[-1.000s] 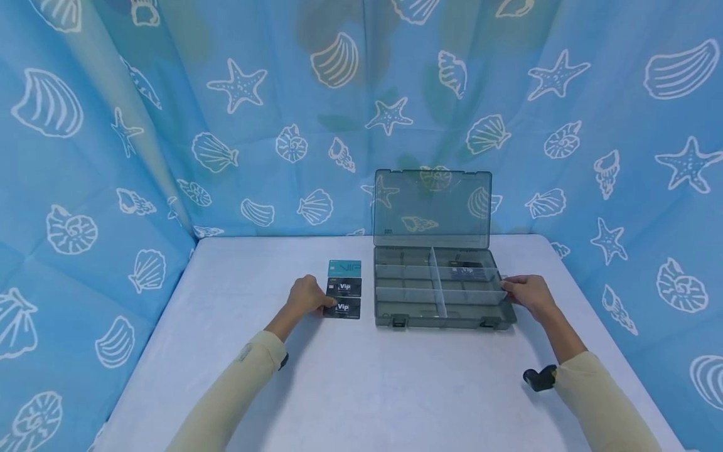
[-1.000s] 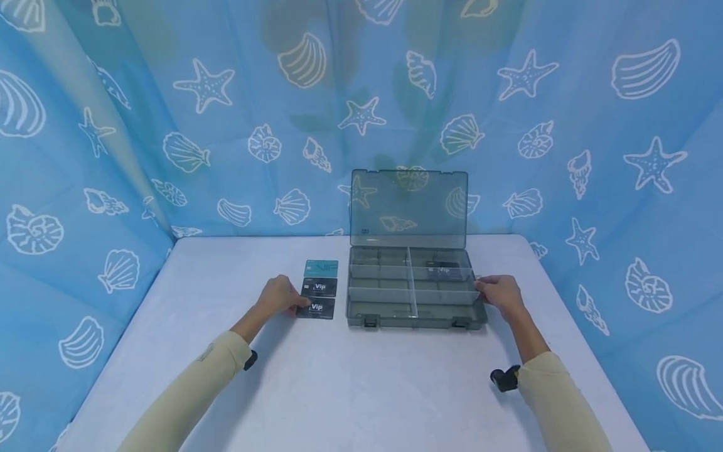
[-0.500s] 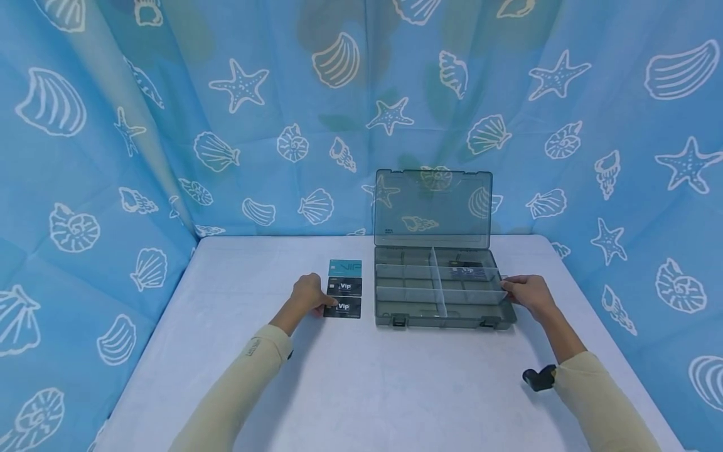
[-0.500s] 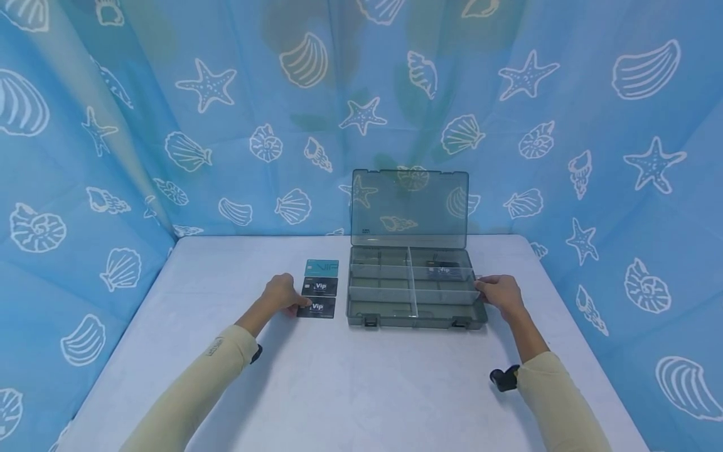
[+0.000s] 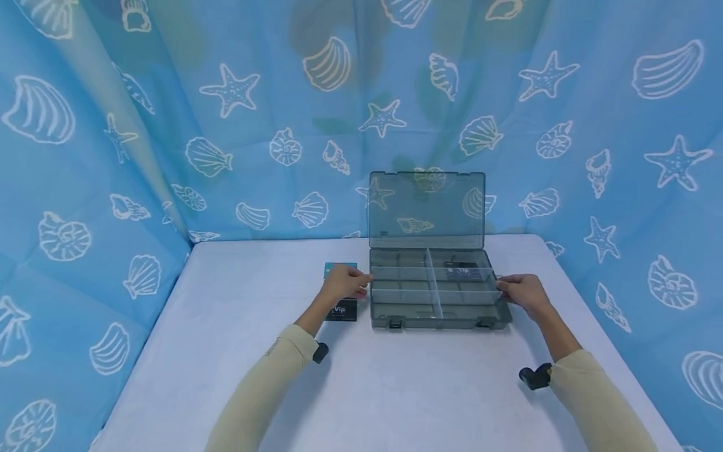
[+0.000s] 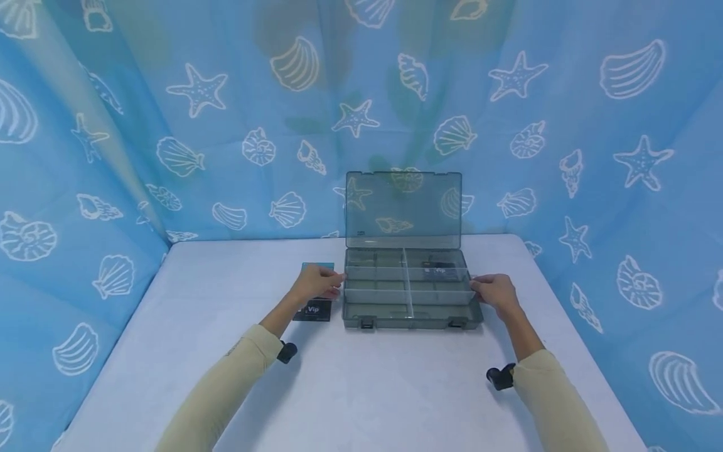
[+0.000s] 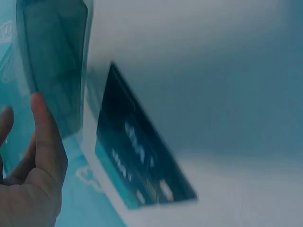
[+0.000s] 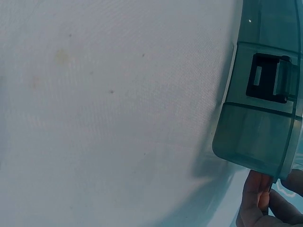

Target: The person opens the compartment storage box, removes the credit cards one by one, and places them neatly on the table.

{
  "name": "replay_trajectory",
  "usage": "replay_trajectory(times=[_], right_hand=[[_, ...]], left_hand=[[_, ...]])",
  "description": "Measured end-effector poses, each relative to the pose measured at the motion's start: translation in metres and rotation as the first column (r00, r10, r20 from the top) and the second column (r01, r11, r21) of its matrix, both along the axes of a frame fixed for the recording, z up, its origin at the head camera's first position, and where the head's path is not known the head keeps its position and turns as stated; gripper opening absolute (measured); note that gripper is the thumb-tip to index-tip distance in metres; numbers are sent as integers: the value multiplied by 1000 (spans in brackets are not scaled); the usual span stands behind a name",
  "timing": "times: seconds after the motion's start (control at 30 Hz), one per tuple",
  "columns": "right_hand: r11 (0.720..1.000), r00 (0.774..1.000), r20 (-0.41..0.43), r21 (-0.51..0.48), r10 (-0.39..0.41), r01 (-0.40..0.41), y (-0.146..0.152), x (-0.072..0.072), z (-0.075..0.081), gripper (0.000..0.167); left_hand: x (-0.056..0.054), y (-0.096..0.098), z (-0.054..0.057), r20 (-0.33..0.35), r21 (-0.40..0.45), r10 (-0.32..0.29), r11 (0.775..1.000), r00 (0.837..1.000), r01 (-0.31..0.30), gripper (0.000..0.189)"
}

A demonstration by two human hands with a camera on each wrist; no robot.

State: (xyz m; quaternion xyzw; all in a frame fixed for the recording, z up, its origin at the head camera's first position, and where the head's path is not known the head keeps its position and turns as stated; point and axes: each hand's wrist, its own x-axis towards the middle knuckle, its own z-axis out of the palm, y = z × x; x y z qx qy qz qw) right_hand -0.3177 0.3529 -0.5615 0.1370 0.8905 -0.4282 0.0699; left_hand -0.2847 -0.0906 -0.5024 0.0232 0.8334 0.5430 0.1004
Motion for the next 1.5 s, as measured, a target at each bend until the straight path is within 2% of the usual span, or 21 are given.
replay_trajectory(times=[0.13, 0.23, 0.37, 0.5, 0.57, 0.67, 0.73, 0.77, 0.8, 0.87, 0.9, 0.93, 0.97, 1.03, 1.1, 1.17, 1.2, 1.33, 1.43, 1.5], right_hand=[[999, 1000, -23, 32, 20, -19, -1, 1, 0, 50], [1000, 1000, -3, 23, 15, -15, -6, 10, 15, 49], [998, 998, 55, -43, 45, -42, -18, 33, 47, 48], [992, 988, 100, -72, 114, -107, -19, 49, 58, 48], [989, 985, 105, -81, 134, -126, -17, 53, 59, 49], [986, 985, 96, -95, 145, -136, -16, 56, 59, 48], [985, 985, 89, -99, 148, -139, -16, 57, 59, 48], [986, 985, 90, -99, 146, -137, -16, 57, 59, 48], [986, 985, 91, -99, 144, -135, -15, 57, 59, 48], [986, 986, 94, -99, 140, -131, -15, 57, 58, 49], [987, 986, 95, -100, 137, -128, -15, 56, 58, 49], [988, 987, 97, -99, 132, -122, -15, 56, 58, 49], [988, 987, 99, -101, 127, -117, -15, 56, 58, 49], [987, 988, 99, -112, 122, -111, -16, 57, 57, 50], [987, 988, 99, -120, 121, -109, -15, 58, 57, 50], [986, 988, 98, -123, 123, -111, -14, 58, 57, 50], [986, 987, 95, -124, 128, -116, -14, 58, 57, 50], [987, 988, 91, -116, 121, -110, -12, 57, 57, 48], [987, 990, 85, -120, 113, -102, -11, 57, 58, 48], [987, 991, 81, -128, 108, -97, -11, 56, 57, 48]], left_hand=[[1, 10, -1, 29, 19, 27, 999, 999, -27, 24], [3, 12, -2, 51, 28, 44, 999, 998, -46, 19], [6, 10, -1, 100, 25, 26, 999, 995, -29, 15], [11, 6, 1, 138, -18, -11, 1000, 990, 14, 14], [13, 7, 5, 115, -91, -30, 995, 993, 41, 16], [13, 16, 17, -13, -227, -69, 972, 998, 64, 20], [12, 30, 26, -102, -269, -105, 960, 989, 74, 21], [11, 39, 30, -131, -251, -126, 964, 983, 90, 23], [9, 49, 34, -143, -192, -146, 974, 979, 117, 26], [5, 71, 39, -99, -5, -177, 984, 979, 177, 36], [2, 82, 40, -56, 117, -192, 973, 980, 197, 40], [-1, 93, 40, -5, 235, -201, 952, 980, 197, 44], [-4, 102, 41, 51, 349, -209, 920, 977, 178, 48], [-12, 122, 40, 170, 546, -215, 833, 962, 90, 54], [-18, 139, 39, 269, 668, -223, 744, 937, -15, 61], [-23, 154, 38, 356, 731, -234, 673, 905, -113, 71], [-25, 160, 38, 390, 749, -240, 645, 889, -155, 75], [-32, 182, 38, 473, 763, -246, 595, 846, -254, 91], [-40, 194, 35, 524, 753, -202, 563, 827, -339, 101], [-46, 200, 32, 563, 741, -164, 534, 810, -407, 105]])
